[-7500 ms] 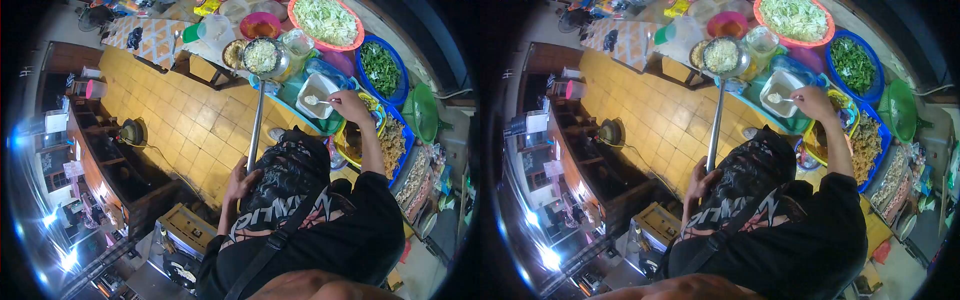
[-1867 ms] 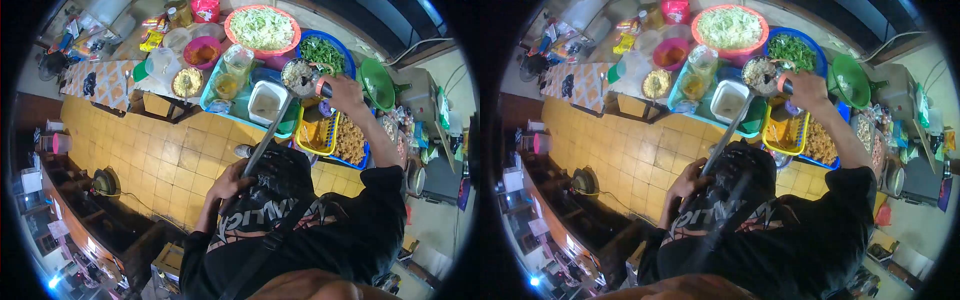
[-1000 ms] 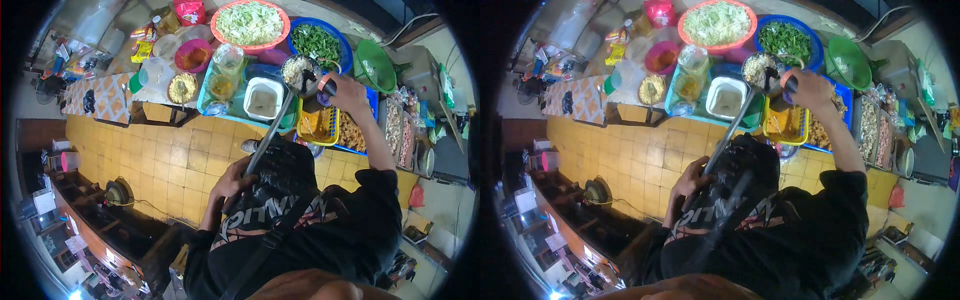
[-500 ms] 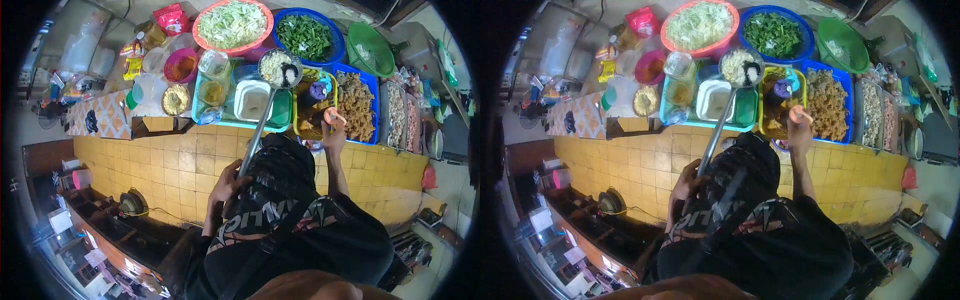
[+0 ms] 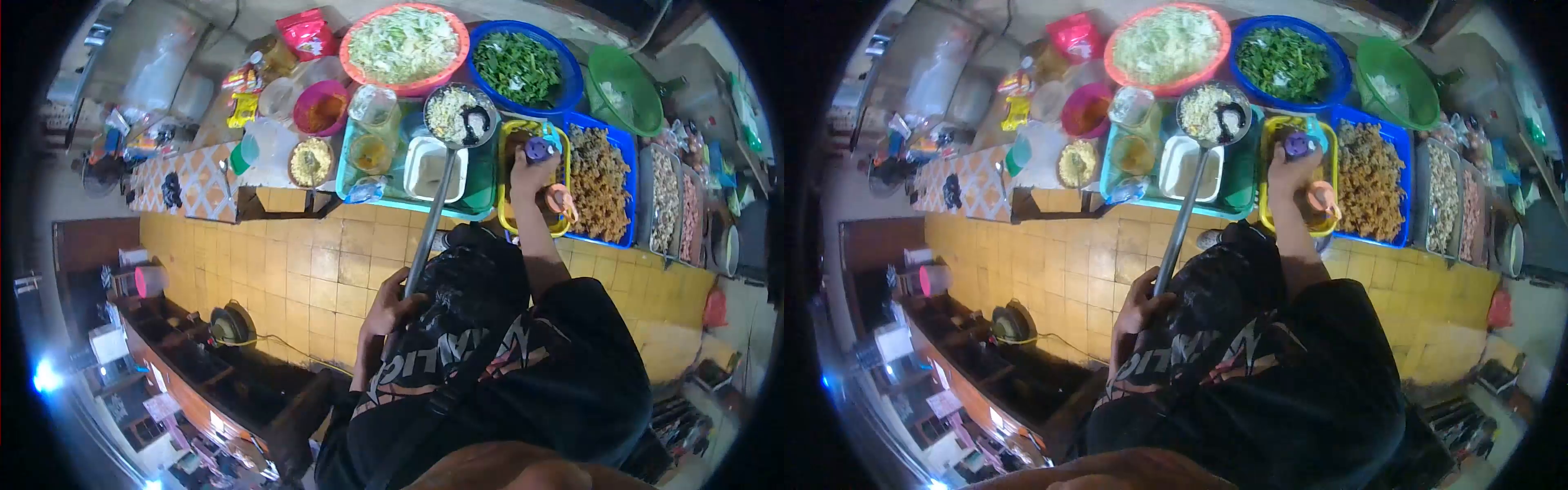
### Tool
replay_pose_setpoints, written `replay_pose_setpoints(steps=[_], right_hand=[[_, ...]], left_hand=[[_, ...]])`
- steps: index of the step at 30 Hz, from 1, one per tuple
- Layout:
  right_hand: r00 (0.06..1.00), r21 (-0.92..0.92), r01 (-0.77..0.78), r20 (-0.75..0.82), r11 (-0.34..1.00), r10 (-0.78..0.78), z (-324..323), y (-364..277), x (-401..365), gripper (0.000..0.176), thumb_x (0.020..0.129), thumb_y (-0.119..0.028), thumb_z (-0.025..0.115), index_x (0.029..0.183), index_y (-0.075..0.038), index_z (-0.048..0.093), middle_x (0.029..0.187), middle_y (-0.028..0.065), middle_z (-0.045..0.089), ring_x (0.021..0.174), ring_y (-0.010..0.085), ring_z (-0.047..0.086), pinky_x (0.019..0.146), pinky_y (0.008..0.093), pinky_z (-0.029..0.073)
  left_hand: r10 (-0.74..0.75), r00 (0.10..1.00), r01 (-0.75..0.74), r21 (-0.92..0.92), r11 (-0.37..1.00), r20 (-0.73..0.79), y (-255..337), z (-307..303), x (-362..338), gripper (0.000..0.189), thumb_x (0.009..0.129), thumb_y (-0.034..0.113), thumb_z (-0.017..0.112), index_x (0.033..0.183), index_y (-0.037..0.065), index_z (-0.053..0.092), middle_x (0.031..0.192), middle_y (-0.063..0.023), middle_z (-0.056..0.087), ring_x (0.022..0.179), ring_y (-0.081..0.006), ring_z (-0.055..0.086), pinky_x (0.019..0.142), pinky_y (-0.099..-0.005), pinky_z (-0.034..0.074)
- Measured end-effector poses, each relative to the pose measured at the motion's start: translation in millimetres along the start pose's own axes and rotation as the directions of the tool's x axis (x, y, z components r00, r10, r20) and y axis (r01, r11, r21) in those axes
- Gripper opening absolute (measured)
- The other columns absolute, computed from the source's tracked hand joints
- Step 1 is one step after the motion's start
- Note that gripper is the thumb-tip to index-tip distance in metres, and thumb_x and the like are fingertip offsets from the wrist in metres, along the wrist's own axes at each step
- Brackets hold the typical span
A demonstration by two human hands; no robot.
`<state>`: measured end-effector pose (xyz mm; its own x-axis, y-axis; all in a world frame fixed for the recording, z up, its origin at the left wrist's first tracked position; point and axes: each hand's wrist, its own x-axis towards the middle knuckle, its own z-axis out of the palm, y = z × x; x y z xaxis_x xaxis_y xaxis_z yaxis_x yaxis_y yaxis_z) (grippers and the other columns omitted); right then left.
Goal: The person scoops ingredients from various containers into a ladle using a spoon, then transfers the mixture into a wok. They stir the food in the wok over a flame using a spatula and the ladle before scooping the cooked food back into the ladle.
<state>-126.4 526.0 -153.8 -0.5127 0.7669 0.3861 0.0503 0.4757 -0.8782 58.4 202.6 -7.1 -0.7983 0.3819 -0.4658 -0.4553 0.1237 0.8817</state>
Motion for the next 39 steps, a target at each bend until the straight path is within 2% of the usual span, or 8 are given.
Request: replay_pose_setpoints(steps=[8,12,15,19,26,32,34,39], right_hand=[[0.975,0.238,-0.067,0.223,0.969,0.012,-6.5,9.5,17.7,0.063,0.065,-0.006,0.081,0.115,0.0,0.044,0.107,0.0094,0.058,0.094,0.0178,0.059,0.085,0.0292,0.047],[0.818,-0.034,0.231,0.548,0.972,-0.175,-39.2,-129.5,59.6,0.062,0.059,-0.02,0.079,0.112,-0.004,0.053,0.109,0.0167,0.06,0.094,0.0352,0.06,0.084,0.0385,0.048],[0.523,-0.227,0.752,0.777,0.619,-0.35,-33.1,-191.6,71.7,0.047,0.066,-0.016,0.071,0.11,-0.007,0.054,0.106,0.0124,0.061,0.104,0.0321,0.055,0.093,0.0429,0.04],[0.29,-0.285,0.957,0.914,0.06,-0.282,-3.1,-205.5,63.1,0.027,0.082,-0.012,0.053,0.109,-0.013,0.058,0.112,0.0067,0.06,0.108,0.0258,0.055,0.092,0.0414,0.039],[0.26,-0.304,0.949,0.908,-0.088,-0.33,-0.8,-209.2,69.7,0.026,0.085,-0.016,0.052,0.11,-0.013,0.059,0.112,0.007,0.06,0.11,0.0271,0.053,0.097,0.0433,0.034],[0.275,-0.271,0.961,0.935,0.047,-0.224,-22.0,-201.3,74.7,0.047,0.075,-0.016,0.063,0.121,-0.015,0.052,0.117,0.0085,0.058,0.113,0.0306,0.052,0.095,0.0478,0.039],[0.404,-0.341,0.835,0.913,0.431,-0.062,-33.7,-200.5,79.7,0.063,0.066,-0.016,0.07,0.125,-0.016,0.049,0.118,0.01,0.057,0.117,0.0332,0.05,0.097,0.0476,0.04],[0.376,-0.208,0.592,0.926,0.779,-0.039,-53.0,-125.6,105.1,0.086,0.055,-0.027,0.08,0.128,-0.003,0.043,0.118,0.0231,0.056,0.107,0.0383,0.056,0.092,0.0404,0.045]], left_hand=[[0.106,0.987,-0.111,-0.033,0.993,-0.12,-12.3,6.9,-13.0,0.037,0.078,0.017,0.066,0.108,-0.001,0.054,0.073,-0.004,0.055,0.061,-0.0113,0.052,0.053,-0.0269,0.041],[0.062,0.993,-0.07,-0.079,0.994,-0.104,-28.8,3.1,-13.2,0.04,0.076,0.016,0.067,0.11,-0.001,0.054,0.084,-0.0078,0.058,0.078,-0.0144,0.054,0.07,-0.0292,0.044],[0.156,0.983,-0.159,-0.02,0.987,-0.099,-9.7,6.9,-15.3,0.041,0.075,0.015,0.066,0.111,-0.001,0.054,0.088,-0.0092,0.058,0.087,-0.0165,0.054,0.079,-0.0307,0.043],[0.114,0.99,-0.121,-0.09,0.988,-0.088,-20.7,11.9,-12.0,0.041,0.075,0.017,0.064,0.11,-0.001,0.055,0.092,-0.0107,0.059,0.091,-0.0188,0.054,0.083,-0.0322,0.042],[0.081,0.997,-0.081,0.019,0.997,-0.013,-5.9,10.0,-21.2,0.043,0.076,0.018,0.067,0.111,-0.002,0.053,0.09,-0.0096,0.061,0.077,-0.0144,0.057,0.069,-0.028,0.046],[0.172,0.983,-0.173,-0.002,0.985,-0.059,-20.0,18.7,-29.2,0.042,0.076,0.019,0.067,0.111,-0.001,0.054,0.091,-0.0088,0.06,0.079,-0.0146,0.057,0.07,-0.0297,0.046],[0.195,0.979,-0.195,0.019,0.981,-0.058,-23.1,20.8,-34.3,0.043,0.076,0.019,0.068,0.111,-0.001,0.055,0.091,-0.0082,0.06,0.079,-0.0147,0.056,0.07,-0.0296,0.046],[0.112,0.993,-0.109,-0.05,0.993,0.042,-42.0,29.7,-32.8,0.037,0.077,0.014,0.065,0.109,-0.001,0.055,0.089,-0.0051,0.059,0.078,-0.0108,0.054,0.067,-0.0267,0.044]])
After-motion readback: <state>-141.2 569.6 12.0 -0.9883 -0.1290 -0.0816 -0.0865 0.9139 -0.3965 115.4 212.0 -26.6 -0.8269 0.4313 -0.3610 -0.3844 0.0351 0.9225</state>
